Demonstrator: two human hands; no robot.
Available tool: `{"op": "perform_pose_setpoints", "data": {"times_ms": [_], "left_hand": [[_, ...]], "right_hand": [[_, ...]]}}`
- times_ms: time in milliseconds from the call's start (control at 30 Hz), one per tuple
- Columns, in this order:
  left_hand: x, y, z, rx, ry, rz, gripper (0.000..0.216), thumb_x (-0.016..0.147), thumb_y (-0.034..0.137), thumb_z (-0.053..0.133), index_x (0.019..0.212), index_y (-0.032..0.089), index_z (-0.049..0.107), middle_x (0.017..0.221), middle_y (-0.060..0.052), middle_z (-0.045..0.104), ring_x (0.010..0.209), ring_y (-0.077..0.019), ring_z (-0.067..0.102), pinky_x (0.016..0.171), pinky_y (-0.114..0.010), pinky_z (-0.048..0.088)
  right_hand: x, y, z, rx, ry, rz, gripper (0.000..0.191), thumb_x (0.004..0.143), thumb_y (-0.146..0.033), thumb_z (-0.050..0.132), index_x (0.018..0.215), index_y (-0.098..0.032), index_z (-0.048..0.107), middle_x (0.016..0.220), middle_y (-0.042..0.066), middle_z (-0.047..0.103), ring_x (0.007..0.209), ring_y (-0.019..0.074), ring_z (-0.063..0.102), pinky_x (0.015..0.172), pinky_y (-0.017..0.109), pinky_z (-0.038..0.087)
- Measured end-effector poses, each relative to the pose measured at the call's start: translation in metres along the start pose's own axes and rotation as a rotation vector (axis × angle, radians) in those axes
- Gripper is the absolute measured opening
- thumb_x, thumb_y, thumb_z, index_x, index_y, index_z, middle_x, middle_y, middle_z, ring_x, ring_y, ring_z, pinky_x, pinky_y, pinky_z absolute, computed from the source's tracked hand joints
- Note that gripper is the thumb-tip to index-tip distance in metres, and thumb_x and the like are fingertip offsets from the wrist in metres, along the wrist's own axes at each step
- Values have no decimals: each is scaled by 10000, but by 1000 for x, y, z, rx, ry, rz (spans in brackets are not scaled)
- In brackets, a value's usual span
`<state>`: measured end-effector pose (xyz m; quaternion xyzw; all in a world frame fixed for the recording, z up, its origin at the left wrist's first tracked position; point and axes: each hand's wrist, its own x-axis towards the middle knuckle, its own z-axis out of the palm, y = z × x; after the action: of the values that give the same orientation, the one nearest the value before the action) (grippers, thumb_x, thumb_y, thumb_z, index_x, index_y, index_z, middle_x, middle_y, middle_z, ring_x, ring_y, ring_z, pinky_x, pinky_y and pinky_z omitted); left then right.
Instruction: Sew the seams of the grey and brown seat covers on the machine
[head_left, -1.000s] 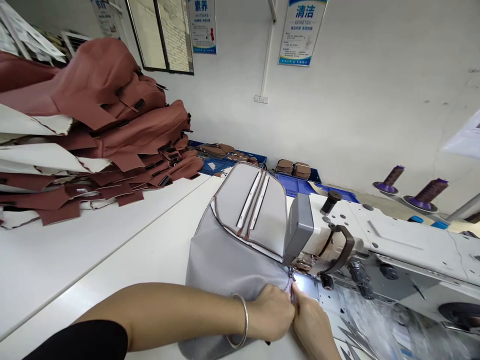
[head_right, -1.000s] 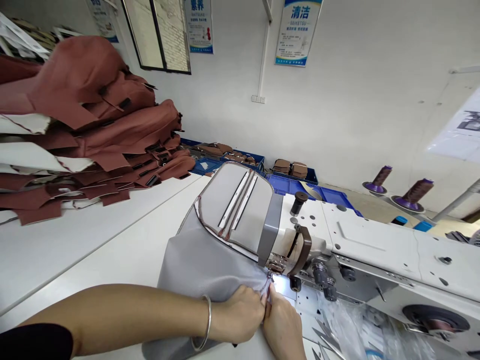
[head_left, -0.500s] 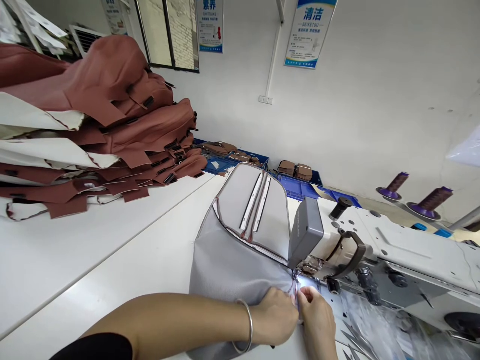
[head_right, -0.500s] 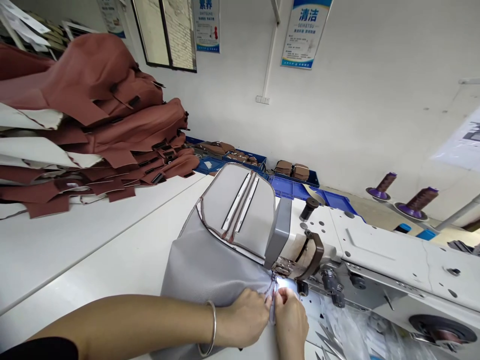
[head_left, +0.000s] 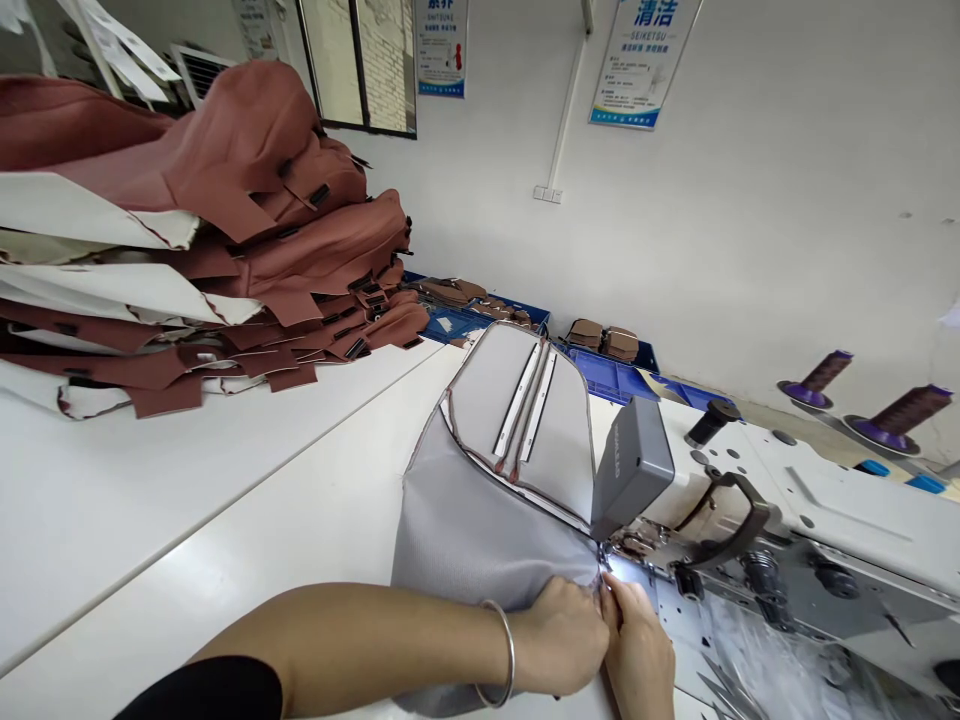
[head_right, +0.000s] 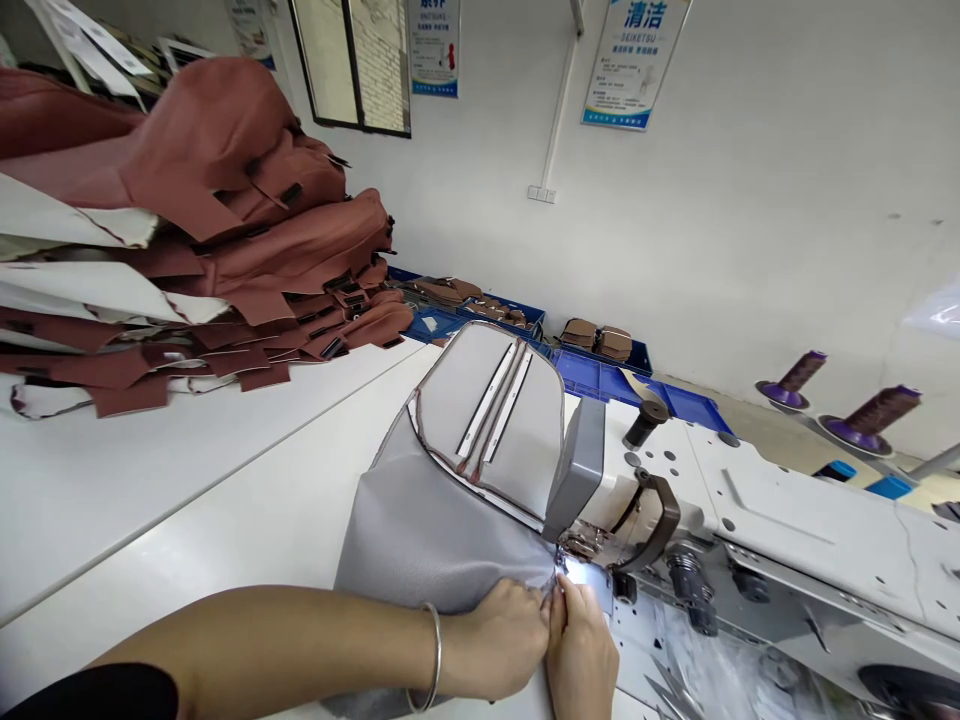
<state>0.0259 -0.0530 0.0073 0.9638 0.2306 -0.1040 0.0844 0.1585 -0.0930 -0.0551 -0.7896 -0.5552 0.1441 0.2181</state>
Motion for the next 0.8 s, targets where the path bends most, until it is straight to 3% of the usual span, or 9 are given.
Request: {"op": "perform_pose_setpoints", "data": {"times_ms": [167, 300, 800], "left_hand": [[-2, -1, -1, -9, 31, 19, 316, 813, 189, 484, 1073, 28, 565, 980, -155, 600, 851, -233, 553, 660, -361, 430], [-2, -3, -2, -67, 24, 15, 216, 779, 182, 521, 944, 71, 607, 966, -134, 608, 856, -231, 552, 690, -367, 435], [4, -3, 2, -99, 13, 14, 201, 737, 165, 563, 908, 86, 632, 953, -144, 611, 833, -234, 564, 662, -364, 450]], "right_hand": [[-5, -5, -7, -263, -110, -105, 414, 947, -297, 245, 1249, -250, 524, 1027, 41, 534, 878, 160, 559, 649, 267, 385], [-8, -3, -5, -414, -105, -206, 470, 905, -180, 294, 1353, -204, 435, 1096, 73, 523, 893, 166, 558, 630, 264, 386], [-4, 4, -4, -469, -89, -301, 483, 886, -170, 330, 1356, -186, 439, 1071, 64, 545, 818, 142, 572, 597, 239, 401]]}}
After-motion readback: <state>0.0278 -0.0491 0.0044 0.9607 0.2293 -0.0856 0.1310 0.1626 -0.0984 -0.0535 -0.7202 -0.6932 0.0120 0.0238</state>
